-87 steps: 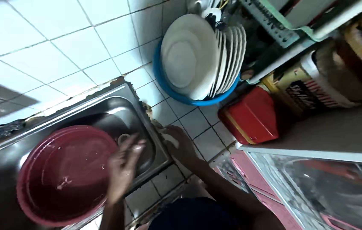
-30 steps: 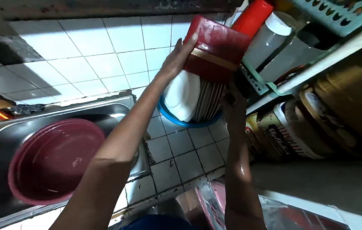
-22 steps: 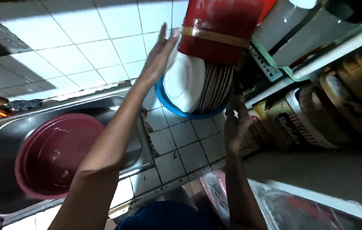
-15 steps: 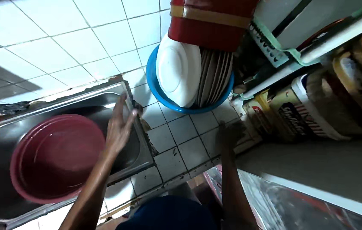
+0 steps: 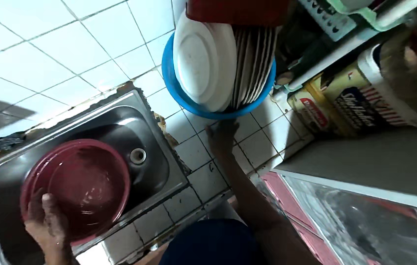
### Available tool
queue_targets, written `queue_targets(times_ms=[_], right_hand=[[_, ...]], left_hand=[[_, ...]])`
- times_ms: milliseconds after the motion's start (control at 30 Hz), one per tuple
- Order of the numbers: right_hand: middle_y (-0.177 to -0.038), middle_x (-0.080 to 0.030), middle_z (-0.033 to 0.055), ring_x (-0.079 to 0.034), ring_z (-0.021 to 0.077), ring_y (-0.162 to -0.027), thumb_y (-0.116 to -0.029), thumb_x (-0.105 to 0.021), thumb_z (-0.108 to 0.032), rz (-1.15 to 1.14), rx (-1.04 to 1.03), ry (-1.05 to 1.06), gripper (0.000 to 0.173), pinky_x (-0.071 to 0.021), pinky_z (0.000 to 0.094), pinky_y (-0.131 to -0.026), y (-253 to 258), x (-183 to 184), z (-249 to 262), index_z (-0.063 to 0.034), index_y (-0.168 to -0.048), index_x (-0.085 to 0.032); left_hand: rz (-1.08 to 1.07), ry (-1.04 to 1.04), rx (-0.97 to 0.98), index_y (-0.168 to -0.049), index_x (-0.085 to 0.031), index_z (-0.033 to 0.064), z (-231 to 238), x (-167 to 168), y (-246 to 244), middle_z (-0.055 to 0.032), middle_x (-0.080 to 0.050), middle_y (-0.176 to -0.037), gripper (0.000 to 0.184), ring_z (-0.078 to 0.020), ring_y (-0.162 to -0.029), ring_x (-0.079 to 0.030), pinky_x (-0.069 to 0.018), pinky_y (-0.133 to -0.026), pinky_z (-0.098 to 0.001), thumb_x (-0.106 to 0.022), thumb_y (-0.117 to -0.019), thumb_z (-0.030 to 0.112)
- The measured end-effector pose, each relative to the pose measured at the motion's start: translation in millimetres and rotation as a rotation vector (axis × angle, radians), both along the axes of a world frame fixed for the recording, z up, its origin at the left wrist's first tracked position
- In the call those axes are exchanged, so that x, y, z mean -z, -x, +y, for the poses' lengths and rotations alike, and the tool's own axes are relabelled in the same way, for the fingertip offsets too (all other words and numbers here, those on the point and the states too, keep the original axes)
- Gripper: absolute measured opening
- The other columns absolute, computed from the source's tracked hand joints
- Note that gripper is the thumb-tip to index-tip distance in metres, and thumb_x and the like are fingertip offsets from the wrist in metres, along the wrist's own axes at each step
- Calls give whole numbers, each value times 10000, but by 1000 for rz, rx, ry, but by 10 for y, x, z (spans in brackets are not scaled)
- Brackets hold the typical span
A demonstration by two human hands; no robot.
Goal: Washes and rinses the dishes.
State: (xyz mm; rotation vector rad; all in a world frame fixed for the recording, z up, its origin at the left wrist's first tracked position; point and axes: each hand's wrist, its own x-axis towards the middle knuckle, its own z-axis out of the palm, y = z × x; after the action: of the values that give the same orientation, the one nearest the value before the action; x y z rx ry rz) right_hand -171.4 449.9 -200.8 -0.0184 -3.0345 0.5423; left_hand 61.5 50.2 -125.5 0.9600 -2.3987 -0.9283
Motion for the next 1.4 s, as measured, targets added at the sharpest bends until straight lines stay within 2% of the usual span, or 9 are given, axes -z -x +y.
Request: queue_targets(times_ms=[167, 267, 367, 567, 800, 1067, 1167, 1267, 1400], right_hand=[[-1672, -199, 271, -124, 405, -1576, -1051, -456, -525, -3, -261, 216, 841, -53, 656, -1252, -317, 32, -669, 75, -1594, -227], [-1655, -335, 156, -233, 321, -1564, -1078, -452, -451, -123, -488, 404, 657, -103, 641, -1250, -385, -173, -757, -26, -1574, -385], [-1561, -471, 196, -421, 376, -1465, -1082, -511, -286, 25, -202, 377, 497, -292, 562, -1218, -282, -446, 175, -1, -1489, -504], [-1696, -103, 255, -125, 450, -1563, -1051, -348, -581, -29, 217, -60, 847, -190, 678, -1204, -316, -58, 1593, -3, -1632, -135], [-1638, -298, 268, -235, 448, -1540, -962, -438, -704, -91, -469, -9, 982, -132, 726, -1203, -1099, 30, -324, 52, -1577, -316], [-1704, -112, 226, -55, 398, -1586, -1089, -375, -434, 32, -767, -77, 756, -37, 672, -1236, 396, 161, -2244, 51, -1618, -137], [-1699, -168, 209, -94, 383, -1585, -1083, -442, -324, 47, -937, 12, 649, -24, 656, -1239, 528, 64, -2609, 47, -1590, -279], [-1699, -252, 80, -257, 272, -1559, -1122, -399, -301, -308, -911, 215, 488, -226, 471, -1269, -31, -608, -2488, -88, -1561, -424], [-1487, -514, 223, -566, 429, -1286, -1059, -502, -486, -432, -684, 478, 627, -485, 636, -1014, -590, -143, -2645, -107, -1553, -426]], left_hand=[[-27, -72, 108, -1472, -458, -85, 154, 157, 258, -285, -484, -1501, 544, -281, -1421, -477, -351, -1198, -359, -424, -1108, 318], [-65, 10, 198, -1508, -434, -49, 127, 105, 356, -272, -450, -1541, 591, -309, -1463, -430, -322, -1227, -398, -457, -1091, 370], [-104, 112, 205, -1516, -431, -33, -85, 97, 251, -282, -438, -1546, 650, -349, -1474, -408, -306, -1237, -435, -478, -1073, 440], [-224, 159, -8, -1496, -451, -48, -403, 124, -187, -313, -422, -1544, 636, -423, -1480, -375, -281, -1234, -522, -471, -1072, 426], [-219, 37, -256, -1541, -321, -94, -559, 292, -695, -353, -324, -1581, 718, -455, -1487, -341, -284, -1225, -534, -522, -1058, 397], [-242, -113, -338, -1589, -280, -23, -552, 486, -758, -306, -438, -1534, 727, -427, -1431, -441, -332, -1187, -569, -556, -1052, 383], [-295, -98, -358, -1591, -282, -23, -574, 486, -746, -310, -440, -1533, 743, -445, -1418, -456, -338, -1175, -598, -568, -1044, 389], [-282, -100, -370, -1520, -418, -25, -699, 515, -759, -334, -562, -1389, 622, -483, -1311, -544, -386, -1110, -646, -562, -1055, 363], [-159, -157, -459, -1376, -581, -21, -888, 700, -785, -311, -662, -1200, 450, -466, -1134, -642, -453, -1010, -661, -528, -1078, 312]])
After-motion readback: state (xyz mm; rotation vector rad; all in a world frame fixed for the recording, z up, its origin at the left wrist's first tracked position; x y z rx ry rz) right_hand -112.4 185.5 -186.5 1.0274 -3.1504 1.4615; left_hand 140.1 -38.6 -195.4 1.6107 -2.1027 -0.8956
